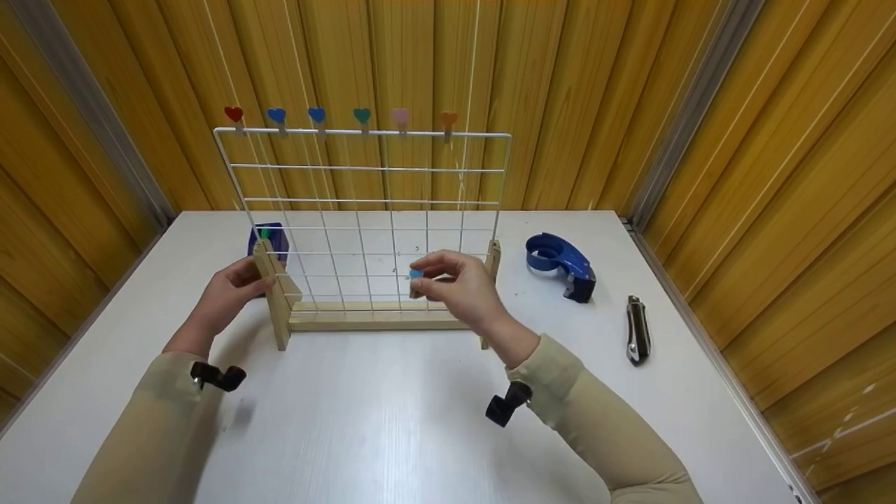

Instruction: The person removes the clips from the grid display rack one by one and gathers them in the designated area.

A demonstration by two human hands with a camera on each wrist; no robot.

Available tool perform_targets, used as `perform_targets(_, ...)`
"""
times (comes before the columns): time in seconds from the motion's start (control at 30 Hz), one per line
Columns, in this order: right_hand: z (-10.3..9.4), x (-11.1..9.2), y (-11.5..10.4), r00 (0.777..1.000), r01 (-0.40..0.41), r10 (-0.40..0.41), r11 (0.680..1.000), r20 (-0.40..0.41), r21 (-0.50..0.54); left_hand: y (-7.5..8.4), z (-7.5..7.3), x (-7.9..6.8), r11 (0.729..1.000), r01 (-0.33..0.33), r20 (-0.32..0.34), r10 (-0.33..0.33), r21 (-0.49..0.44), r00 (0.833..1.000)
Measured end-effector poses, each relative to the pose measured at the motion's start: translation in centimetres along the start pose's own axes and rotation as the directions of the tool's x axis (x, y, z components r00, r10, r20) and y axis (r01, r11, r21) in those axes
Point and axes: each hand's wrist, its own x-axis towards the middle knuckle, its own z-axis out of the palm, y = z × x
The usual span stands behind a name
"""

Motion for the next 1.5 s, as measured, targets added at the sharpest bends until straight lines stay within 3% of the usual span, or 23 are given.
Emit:
perform_targets(0.27,3.6,-0.5,6.1,0.986,-0.129,0.129,0.992,0.109,-0.002,0.1,0.0,-0.2,1.0,-0.021,-0.007,0.021,-0.012,1.0)
perform_targets(0.6,6.2,-1.9,11.5,0.961,-0.243,0.245,0.97,0.13,-0.03,0.2,0.2,0.1,0.999,-0.038,-0.014,0.038,-0.004,0.999)
perform_targets(0.83,7.0,-2.6,12.7,0.947,-0.284,0.287,0.958,0.147,-0.043,0.3,0.1,-0.1,0.999,-0.044,-0.017,0.044,-0.02,0.999)
perform_targets(1.5,7.5,-2.6,13.6,0.955,-0.247,0.271,0.952,0.12,-0.181,0.0,0.2,-0.3,0.999,-0.021,-0.015,0.021,-0.029,1.0)
